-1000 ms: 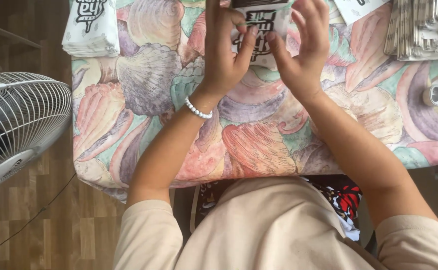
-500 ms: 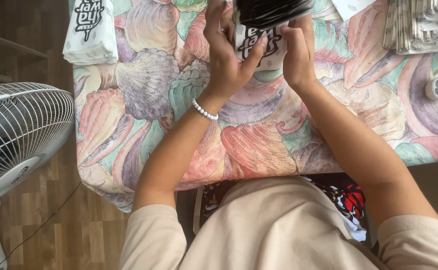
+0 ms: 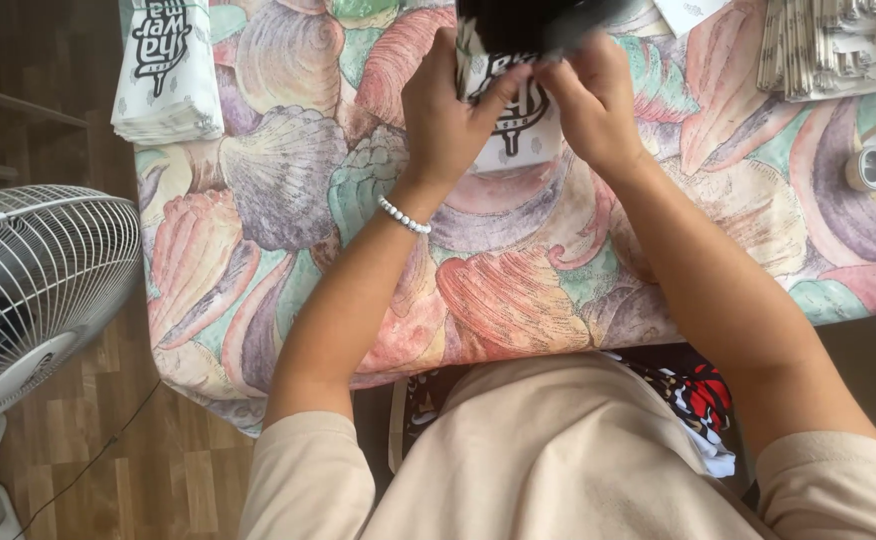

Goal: Sorting and stacking printed paper wrappers into organized piles

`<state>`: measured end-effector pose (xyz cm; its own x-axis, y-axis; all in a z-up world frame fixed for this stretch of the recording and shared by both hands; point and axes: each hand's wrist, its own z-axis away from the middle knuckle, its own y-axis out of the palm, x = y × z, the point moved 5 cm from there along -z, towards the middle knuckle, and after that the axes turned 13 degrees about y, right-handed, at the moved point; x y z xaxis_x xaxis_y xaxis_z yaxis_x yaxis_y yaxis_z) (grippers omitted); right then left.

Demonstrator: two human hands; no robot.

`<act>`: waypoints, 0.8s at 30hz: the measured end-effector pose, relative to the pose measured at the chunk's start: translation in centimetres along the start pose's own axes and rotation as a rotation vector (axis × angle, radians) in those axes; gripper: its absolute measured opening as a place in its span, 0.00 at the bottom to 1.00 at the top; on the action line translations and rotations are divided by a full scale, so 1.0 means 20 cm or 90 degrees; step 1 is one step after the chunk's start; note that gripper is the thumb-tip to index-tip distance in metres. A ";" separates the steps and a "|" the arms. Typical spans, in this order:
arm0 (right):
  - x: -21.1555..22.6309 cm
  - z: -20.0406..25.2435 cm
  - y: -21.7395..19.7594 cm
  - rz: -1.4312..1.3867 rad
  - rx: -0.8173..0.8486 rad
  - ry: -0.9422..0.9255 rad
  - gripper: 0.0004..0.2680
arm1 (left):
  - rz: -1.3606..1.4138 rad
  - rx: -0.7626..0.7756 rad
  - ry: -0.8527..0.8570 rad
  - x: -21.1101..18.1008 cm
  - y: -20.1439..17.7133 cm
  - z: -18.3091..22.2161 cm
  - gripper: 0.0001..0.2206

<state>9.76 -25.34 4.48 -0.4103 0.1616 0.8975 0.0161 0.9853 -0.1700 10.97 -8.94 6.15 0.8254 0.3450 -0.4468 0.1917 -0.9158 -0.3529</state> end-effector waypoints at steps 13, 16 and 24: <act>0.08 0.04 0.03 0.163 0.011 0.004 0.05 | 0.210 -0.011 -0.065 0.07 0.06 0.11 0.37; -0.03 0.00 -0.05 0.174 0.006 0.038 0.07 | 0.266 0.035 -0.077 0.00 0.02 0.07 0.30; 0.22 0.00 -0.02 -0.058 0.123 -0.022 0.14 | 0.251 0.134 0.018 -0.01 -0.04 -0.08 0.21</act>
<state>7.97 -25.01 8.50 -0.4331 0.0676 0.8988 -0.1965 0.9661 -0.1674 11.49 -8.55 7.92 0.8288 -0.0308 -0.5587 -0.2501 -0.9136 -0.3206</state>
